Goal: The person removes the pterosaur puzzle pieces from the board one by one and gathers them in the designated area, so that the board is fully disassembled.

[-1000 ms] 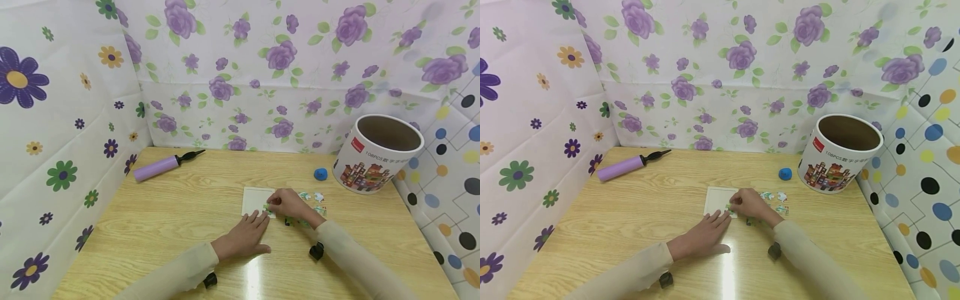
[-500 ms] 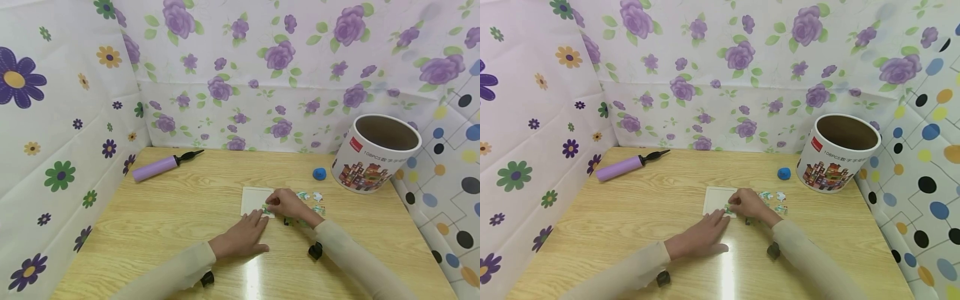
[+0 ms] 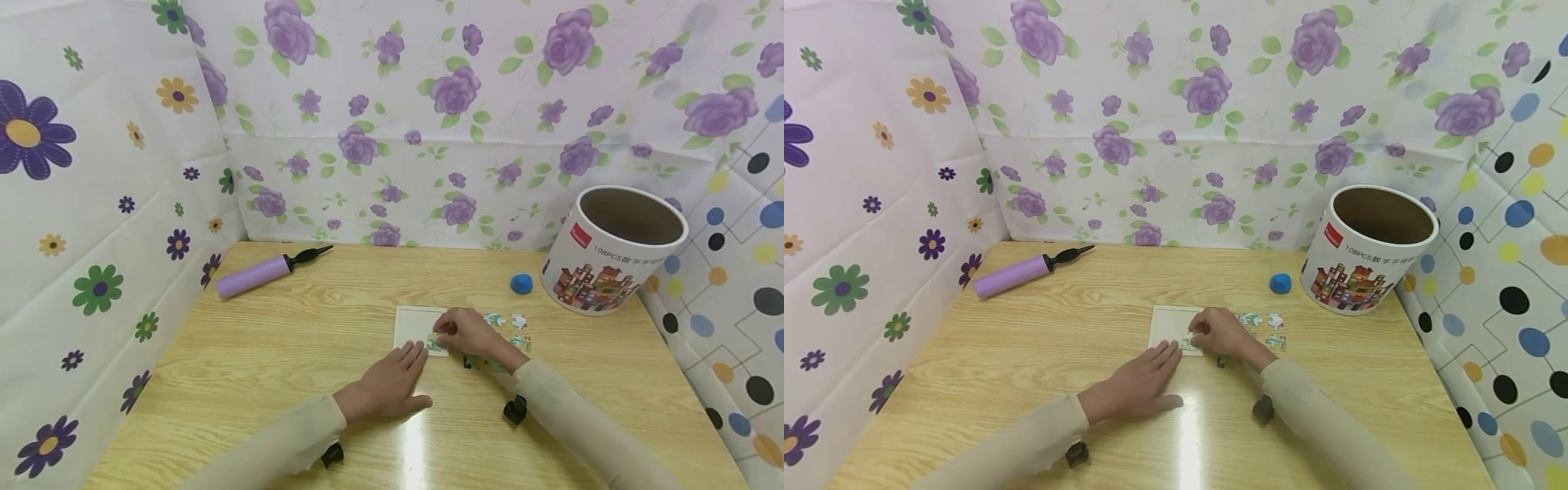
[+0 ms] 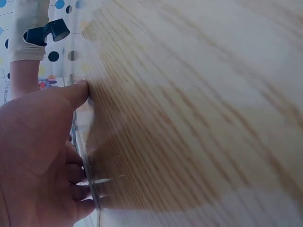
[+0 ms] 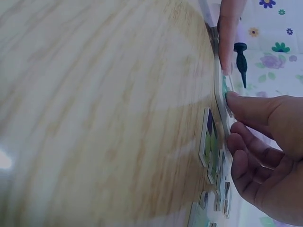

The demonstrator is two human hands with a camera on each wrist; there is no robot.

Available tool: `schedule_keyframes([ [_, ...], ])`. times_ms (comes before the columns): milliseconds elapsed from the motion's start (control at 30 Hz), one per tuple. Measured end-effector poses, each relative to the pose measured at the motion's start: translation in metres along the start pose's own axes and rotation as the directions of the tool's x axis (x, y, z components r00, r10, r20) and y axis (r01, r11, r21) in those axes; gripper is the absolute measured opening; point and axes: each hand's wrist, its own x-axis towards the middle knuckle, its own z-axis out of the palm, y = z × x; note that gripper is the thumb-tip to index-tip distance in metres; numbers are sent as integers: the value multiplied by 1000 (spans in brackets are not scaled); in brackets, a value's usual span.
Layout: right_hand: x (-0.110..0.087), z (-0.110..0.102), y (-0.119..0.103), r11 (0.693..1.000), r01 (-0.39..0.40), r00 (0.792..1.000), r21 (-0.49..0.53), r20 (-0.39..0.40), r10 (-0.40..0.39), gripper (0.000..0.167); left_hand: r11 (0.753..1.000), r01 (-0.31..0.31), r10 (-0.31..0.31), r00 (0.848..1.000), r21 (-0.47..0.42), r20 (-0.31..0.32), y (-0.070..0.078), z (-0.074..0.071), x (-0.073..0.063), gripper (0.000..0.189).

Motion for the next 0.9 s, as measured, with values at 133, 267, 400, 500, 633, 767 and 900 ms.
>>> schedule_keyframes([
  [133, -1, -2, -1, 999, 1, 1000, 36, -16, -1, 15, 999, 15, -14, 1000, -36, 17, 0, 1, 1, 88],
  [267, -4, -4, -2, 998, 18, 999, 56, -44, -15, 13, 998, 24, -22, 999, -61, 26, -1, 1, 1, 88],
  [400, -10, -11, -4, 996, 26, 997, 90, -71, -20, 13, 995, 36, -33, 999, -89, 34, -1, 0, 1, 88],
  [500, -16, -19, -5, 994, 24, 996, 107, -83, -15, 15, 994, 47, -43, 998, -103, 39, -1, 0, 1, 88],
  [633, -26, -30, -1, 995, 18, 995, 96, -102, -8, 18, 993, 50, -46, 998, -110, 43, -3, 1, 1, 87],
  [767, -39, -40, 10, 996, 6, 992, 90, -126, 5, 20, 992, 52, -47, 998, -116, 45, -4, 1, 1, 87],
  [900, -53, -48, 22, 997, -21, 989, 73, -142, 31, 20, 993, 52, -47, 998, -109, 47, -4, 0, 1, 87],
])
